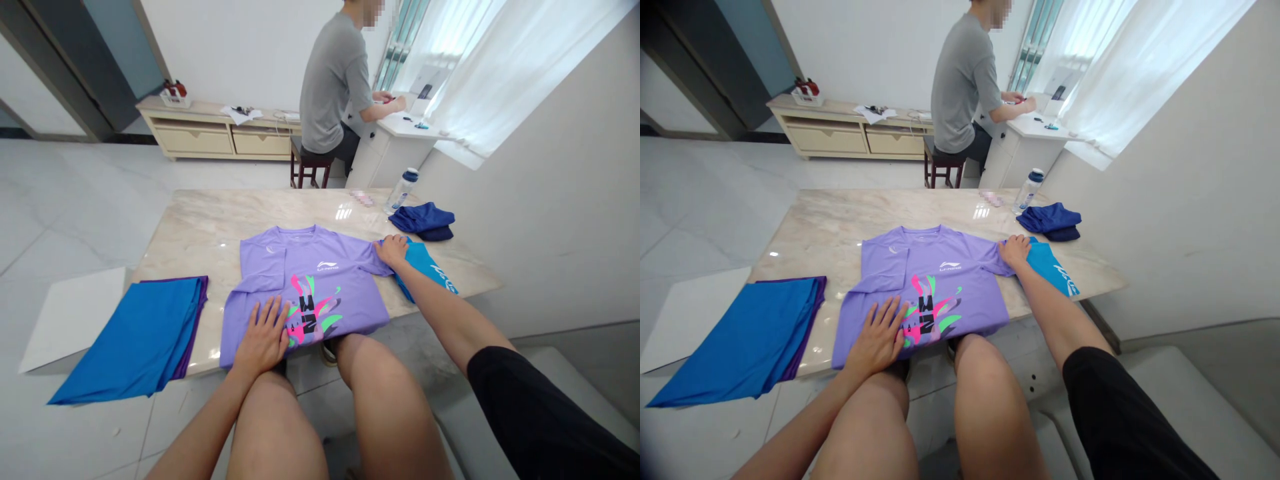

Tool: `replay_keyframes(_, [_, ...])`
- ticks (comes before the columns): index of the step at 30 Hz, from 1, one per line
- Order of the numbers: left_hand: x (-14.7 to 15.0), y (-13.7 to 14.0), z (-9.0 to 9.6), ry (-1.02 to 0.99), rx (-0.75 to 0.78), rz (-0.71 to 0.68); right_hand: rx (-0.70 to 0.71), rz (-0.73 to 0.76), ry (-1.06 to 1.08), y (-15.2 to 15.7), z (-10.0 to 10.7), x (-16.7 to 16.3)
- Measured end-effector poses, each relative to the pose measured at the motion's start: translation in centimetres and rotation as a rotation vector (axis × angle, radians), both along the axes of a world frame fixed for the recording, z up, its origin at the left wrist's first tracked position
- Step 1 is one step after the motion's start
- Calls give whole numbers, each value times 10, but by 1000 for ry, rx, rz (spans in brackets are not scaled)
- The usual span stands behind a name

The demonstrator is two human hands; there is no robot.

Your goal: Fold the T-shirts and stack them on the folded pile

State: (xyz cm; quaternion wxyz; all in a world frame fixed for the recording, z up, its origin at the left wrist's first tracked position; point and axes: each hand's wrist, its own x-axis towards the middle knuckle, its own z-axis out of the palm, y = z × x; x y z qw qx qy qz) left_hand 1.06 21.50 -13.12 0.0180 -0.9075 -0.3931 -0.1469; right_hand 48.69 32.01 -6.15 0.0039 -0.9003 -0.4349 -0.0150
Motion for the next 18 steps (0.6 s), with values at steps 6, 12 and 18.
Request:
replay_keyframes(6, [0, 0, 2, -9, 6, -8, -72, 175, 15, 2, 2, 6])
replay_keyframes(12, [1, -1, 3, -17, -16, -1, -28, 129, 83, 16, 12, 3])
replay_keyframes(18, [0, -1, 2, -31, -12, 0, -98, 190, 151, -7, 2, -10])
